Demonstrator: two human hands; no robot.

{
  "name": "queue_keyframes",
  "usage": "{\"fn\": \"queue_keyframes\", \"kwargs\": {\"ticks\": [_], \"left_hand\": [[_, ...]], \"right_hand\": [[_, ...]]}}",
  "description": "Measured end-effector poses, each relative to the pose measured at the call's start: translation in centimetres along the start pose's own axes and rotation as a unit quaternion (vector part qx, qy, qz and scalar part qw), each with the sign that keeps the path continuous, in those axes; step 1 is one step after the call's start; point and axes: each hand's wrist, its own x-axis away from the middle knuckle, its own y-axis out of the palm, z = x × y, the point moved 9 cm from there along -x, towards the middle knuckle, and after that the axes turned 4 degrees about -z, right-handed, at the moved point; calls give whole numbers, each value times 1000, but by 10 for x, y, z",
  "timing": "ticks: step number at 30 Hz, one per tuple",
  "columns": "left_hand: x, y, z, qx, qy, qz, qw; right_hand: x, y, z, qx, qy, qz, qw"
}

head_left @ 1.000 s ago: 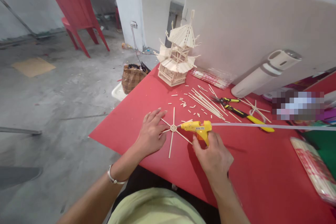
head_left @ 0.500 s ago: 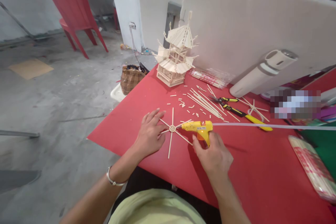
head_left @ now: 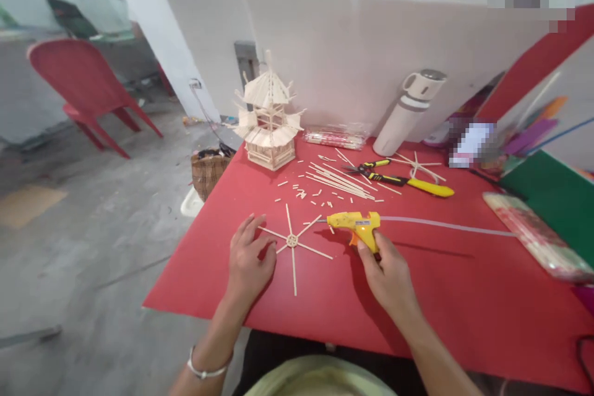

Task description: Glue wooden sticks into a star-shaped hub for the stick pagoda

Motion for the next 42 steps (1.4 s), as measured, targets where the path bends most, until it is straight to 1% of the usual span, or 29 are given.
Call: {"fn": "queue_keyframes", "kwargs": {"ticks": [3, 6, 11, 14, 17, 21, 23, 25, 27, 29, 31, 32, 33, 35, 38, 42], "left_hand": [[-2, -2, -2, -2, 2, 2, 1000], [-4, -1, -4, -3, 13, 1, 1000], [-6, -1, -9, -5, 7, 5, 1000], [-5, -3, -11, -9, -9, 15, 1000], [-5, -6, -10, -20, -19, 18, 999], [-6, -8, -7, -48, -12, 15, 999], [-6, -10, -7, -58, -9, 21, 998], [-6, -12, -7, -71, -7, 28, 997], [-4, -13, -5, -85, -4, 32, 996], [-2, -16, -1, -93, 2, 39, 995], [2, -19, 4, -97, 8, 48, 994], [5, -21, 8, -98, 11, 53, 994], [8, -23, 11, -100, 13, 59, 993], [13, -27, 20, -100, 20, 70, 992], [18, -29, 36, -95, 34, 88, 991], [18, -26, 59, -89, 56, 85, 991]], "right_hand": [[-1, -8, 25, 23, 38, 7, 999], [-3, -21, 55, 68, 83, 12, 994], [-14, -44, 91, 165, 80, 15, 983], [-19, -48, 111, 213, 107, 1, 971], [-21, -48, 118, 243, 116, 4, 963], [-17, -53, 105, 265, 88, 31, 960], [-12, -63, 93, 295, 77, 55, 951], [-4, -75, 78, 321, 63, 92, 940], [6, -84, 57, 310, 27, 127, 942], [17, -84, 35, 277, -37, 139, 950], [28, -74, 15, 251, -102, 119, 955], [33, -67, 9, 241, -126, 100, 957], [37, -60, 5, 235, -136, 81, 959], [44, -47, 4, 225, -136, 43, 964], [51, -35, 2, 207, -131, 1, 969], [54, -23, -17, 172, -151, -37, 973]]}}
